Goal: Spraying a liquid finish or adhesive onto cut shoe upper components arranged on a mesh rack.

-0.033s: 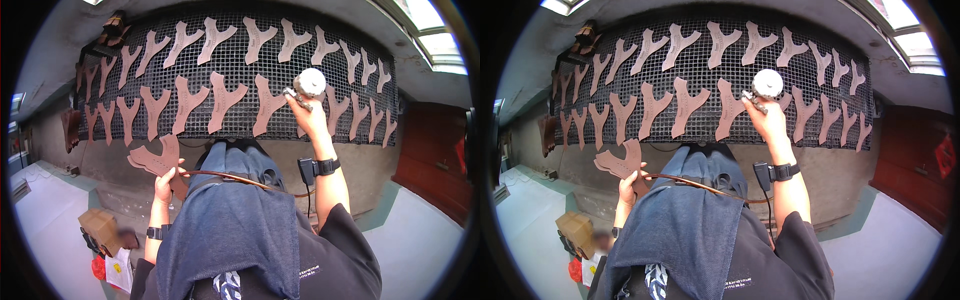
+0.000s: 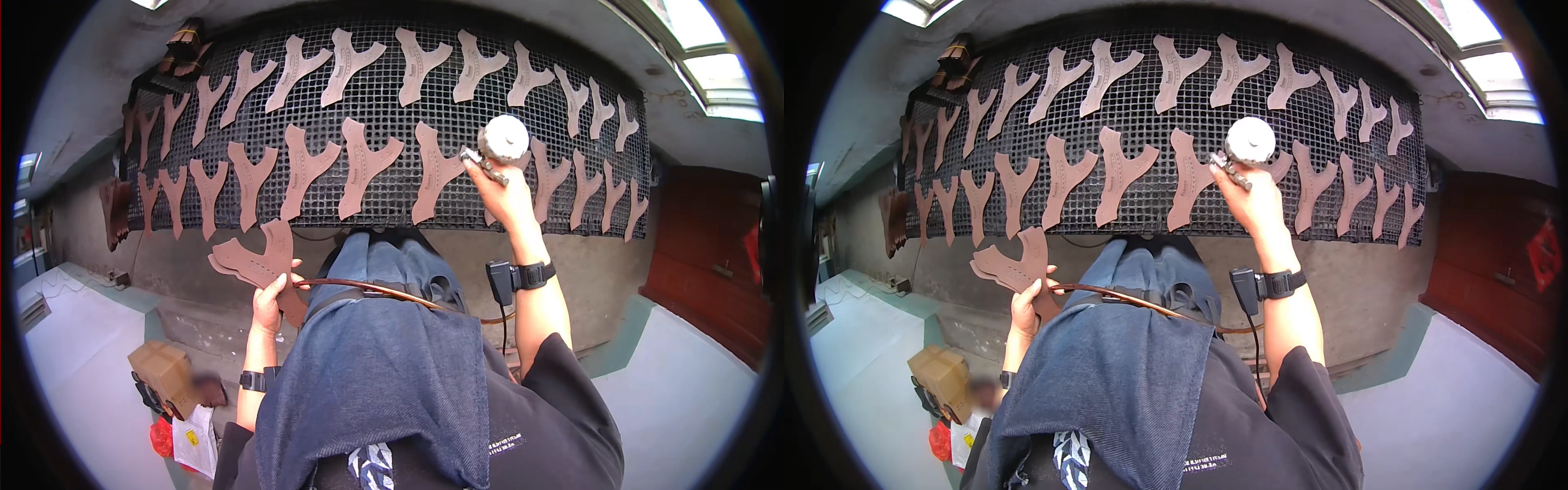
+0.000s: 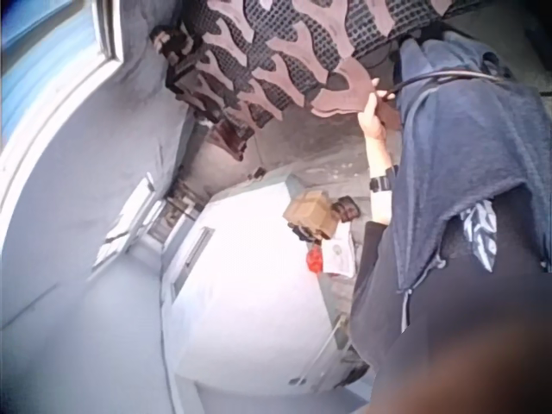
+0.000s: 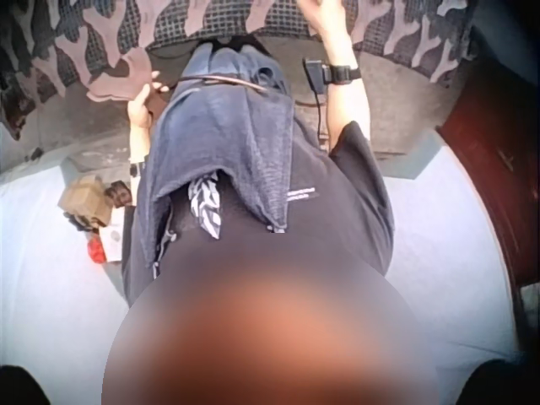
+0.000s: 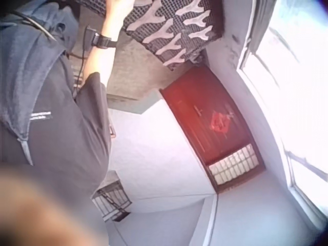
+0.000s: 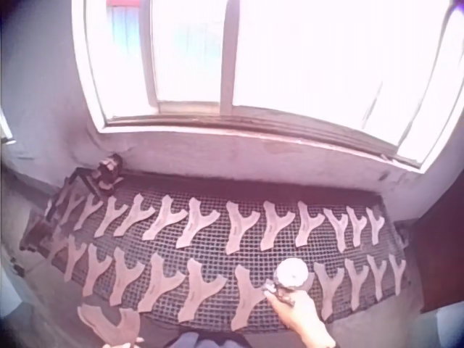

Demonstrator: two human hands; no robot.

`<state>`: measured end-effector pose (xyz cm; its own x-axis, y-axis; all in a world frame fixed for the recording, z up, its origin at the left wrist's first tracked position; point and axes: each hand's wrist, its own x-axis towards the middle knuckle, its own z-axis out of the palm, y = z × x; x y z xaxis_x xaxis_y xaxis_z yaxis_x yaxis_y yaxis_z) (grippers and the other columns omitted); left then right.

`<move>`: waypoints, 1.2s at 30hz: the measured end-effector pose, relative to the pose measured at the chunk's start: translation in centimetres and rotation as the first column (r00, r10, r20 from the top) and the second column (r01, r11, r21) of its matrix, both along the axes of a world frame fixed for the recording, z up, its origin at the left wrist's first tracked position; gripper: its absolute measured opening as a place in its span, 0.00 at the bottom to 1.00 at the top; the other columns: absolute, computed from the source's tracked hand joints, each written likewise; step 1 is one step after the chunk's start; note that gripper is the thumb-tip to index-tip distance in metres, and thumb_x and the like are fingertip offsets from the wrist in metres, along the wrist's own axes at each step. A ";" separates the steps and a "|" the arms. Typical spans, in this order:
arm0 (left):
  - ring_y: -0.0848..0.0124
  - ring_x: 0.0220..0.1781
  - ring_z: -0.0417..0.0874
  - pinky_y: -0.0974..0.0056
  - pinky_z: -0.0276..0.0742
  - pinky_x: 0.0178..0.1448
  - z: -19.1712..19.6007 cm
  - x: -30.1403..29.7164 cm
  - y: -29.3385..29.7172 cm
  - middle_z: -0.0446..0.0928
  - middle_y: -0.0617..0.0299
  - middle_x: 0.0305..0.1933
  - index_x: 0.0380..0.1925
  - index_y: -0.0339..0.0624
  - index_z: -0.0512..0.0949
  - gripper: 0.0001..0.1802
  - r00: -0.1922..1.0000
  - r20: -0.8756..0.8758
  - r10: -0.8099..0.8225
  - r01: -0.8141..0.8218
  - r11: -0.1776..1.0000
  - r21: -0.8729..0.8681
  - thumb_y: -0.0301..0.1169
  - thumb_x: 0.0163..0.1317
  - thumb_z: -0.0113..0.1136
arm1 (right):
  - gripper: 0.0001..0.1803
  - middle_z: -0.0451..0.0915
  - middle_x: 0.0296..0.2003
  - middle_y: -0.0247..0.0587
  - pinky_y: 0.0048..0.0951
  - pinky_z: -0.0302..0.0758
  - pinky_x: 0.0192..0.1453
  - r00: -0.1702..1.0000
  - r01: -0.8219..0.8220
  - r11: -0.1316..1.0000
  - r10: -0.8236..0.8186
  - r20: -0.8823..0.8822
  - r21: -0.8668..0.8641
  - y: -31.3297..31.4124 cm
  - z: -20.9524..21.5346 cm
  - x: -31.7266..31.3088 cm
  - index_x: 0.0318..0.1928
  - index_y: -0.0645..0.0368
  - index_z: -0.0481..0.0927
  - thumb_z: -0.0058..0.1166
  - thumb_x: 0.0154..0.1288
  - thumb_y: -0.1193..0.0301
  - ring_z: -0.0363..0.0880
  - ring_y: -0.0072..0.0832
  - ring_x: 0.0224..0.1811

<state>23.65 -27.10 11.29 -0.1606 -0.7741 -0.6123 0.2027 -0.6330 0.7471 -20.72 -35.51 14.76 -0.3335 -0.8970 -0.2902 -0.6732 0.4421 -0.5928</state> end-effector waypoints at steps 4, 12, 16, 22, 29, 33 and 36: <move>0.61 0.42 0.84 0.60 0.76 0.55 0.0 -0.9 -0.6 0.84 0.50 0.38 0.59 0.26 0.72 0.27 1.000 -0.002 0.012 -0.012 1.000 0.024 0.37 0.66 0.55 | 0.20 0.86 0.32 0.46 0.33 0.78 0.47 0.999 -0.043 0.996 0.044 -0.007 0.074 1.1 -1.4 -1.4 0.45 0.52 0.87 0.62 0.66 0.50 0.87 0.33 0.38; 0.61 0.42 0.85 0.60 0.77 0.55 -0.6 -1.8 -1.0 0.84 0.51 0.38 0.59 0.26 0.73 0.28 1.000 -0.001 0.031 -0.031 0.999 0.025 0.39 0.66 0.56 | 0.19 0.85 0.30 0.47 0.37 0.80 0.42 1.000 0.023 0.974 -0.026 -0.012 -0.224 -2.7 -3.4 -4.0 0.42 0.53 0.87 0.61 0.66 0.52 0.87 0.42 0.36; 0.62 0.43 0.85 0.60 0.76 0.55 -0.2 -1.5 -0.1 0.84 0.51 0.38 0.60 0.26 0.72 0.28 0.998 0.006 0.069 -0.069 0.997 0.017 0.38 0.67 0.55 | 0.17 0.85 0.30 0.45 0.35 0.79 0.42 0.998 0.016 0.973 -0.002 0.059 -0.232 -4.7 -2.7 -3.1 0.42 0.54 0.87 0.61 0.67 0.53 0.86 0.38 0.34; 0.63 0.43 0.84 0.61 0.77 0.54 0.3 -0.9 0.8 0.84 0.51 0.38 0.60 0.26 0.72 0.28 0.996 0.025 0.087 -0.087 0.996 0.010 0.38 0.67 0.55 | 0.19 0.86 0.32 0.45 0.35 0.79 0.45 0.988 -0.063 0.989 0.080 0.130 -0.135 -6.0 -3.9 -1.1 0.43 0.53 0.87 0.62 0.66 0.51 0.87 0.37 0.38; 0.61 0.42 0.85 0.60 0.77 0.54 -0.4 0.6 1.0 0.84 0.51 0.38 0.59 0.26 0.73 0.28 0.998 0.012 0.065 -0.065 0.998 0.014 0.38 0.67 0.55 | 0.18 0.87 0.36 0.46 0.36 0.80 0.50 0.988 -0.100 0.992 0.091 0.121 0.073 -0.5 -3.1 1.0 0.47 0.48 0.88 0.64 0.64 0.51 0.88 0.39 0.44; 0.61 0.42 0.85 0.60 0.78 0.54 -0.6 1.4 0.4 0.84 0.51 0.39 0.58 0.26 0.74 0.28 1.000 0.005 0.028 -0.028 1.000 0.011 0.39 0.66 0.56 | 0.17 0.87 0.36 0.45 0.35 0.81 0.49 0.981 -0.153 0.987 0.146 0.124 0.046 4.3 -2.3 2.4 0.47 0.48 0.88 0.64 0.64 0.53 0.88 0.38 0.43; 0.60 0.42 0.85 0.60 0.78 0.54 -0.7 1.7 -0.3 0.84 0.51 0.39 0.58 0.26 0.74 0.28 1.000 -0.018 -0.017 0.017 1.000 0.022 0.39 0.66 0.57 | 0.18 0.87 0.35 0.46 0.35 0.81 0.47 0.977 -0.189 0.963 0.165 0.135 0.194 6.7 -0.8 4.1 0.44 0.52 0.88 0.63 0.64 0.53 0.88 0.40 0.42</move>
<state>25.39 -27.38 10.58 -0.1845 -0.7573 -0.6264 0.2046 -0.6530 0.7292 -16.58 -28.85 13.93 -0.1276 -0.8558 -0.5013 -0.6832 0.4422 -0.5811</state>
